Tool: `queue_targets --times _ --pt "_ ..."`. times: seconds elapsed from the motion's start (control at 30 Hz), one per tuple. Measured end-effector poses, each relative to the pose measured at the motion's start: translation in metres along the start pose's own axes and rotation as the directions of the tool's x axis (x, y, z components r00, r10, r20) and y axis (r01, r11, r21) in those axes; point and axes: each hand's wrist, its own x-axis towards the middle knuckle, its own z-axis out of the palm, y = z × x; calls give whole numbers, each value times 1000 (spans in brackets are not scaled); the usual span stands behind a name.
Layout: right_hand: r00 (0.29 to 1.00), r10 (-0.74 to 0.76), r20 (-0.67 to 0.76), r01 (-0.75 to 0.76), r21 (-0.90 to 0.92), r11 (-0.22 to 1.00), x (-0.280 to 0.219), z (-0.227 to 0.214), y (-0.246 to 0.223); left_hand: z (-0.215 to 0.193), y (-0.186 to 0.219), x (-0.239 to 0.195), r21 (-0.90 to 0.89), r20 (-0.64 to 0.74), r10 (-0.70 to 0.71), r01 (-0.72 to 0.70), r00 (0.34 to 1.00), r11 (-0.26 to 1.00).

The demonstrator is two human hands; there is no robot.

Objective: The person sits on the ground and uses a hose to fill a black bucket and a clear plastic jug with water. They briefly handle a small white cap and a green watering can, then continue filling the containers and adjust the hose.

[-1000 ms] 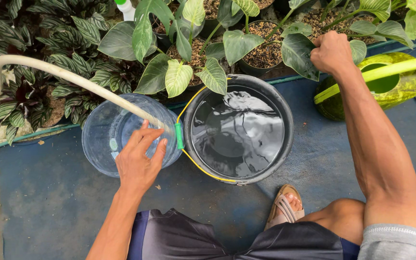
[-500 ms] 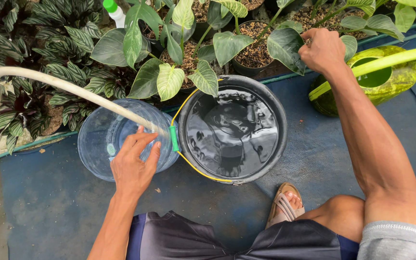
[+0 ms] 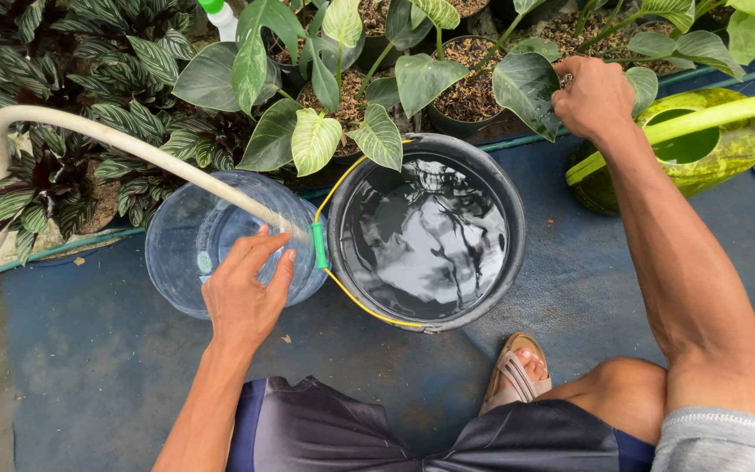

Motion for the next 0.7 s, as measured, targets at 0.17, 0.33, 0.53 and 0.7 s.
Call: queue_targets --times 0.17,0.33,0.53,0.7 --pt "1000 11 8 -11 -7 1000 1 1 -3 1 -3 0 -9 28 -35 35 999 999" --pt "1000 0 17 0 6 1000 1 2 -3 2 -6 1 -2 86 3 -3 996 1000" --pt "999 5 37 -5 7 1000 1 4 -1 2 -6 -1 1 107 21 -21 994 1000" --pt "999 5 43 -4 -8 1000 1 1 -3 1 -5 -1 4 110 30 -31 994 1000"
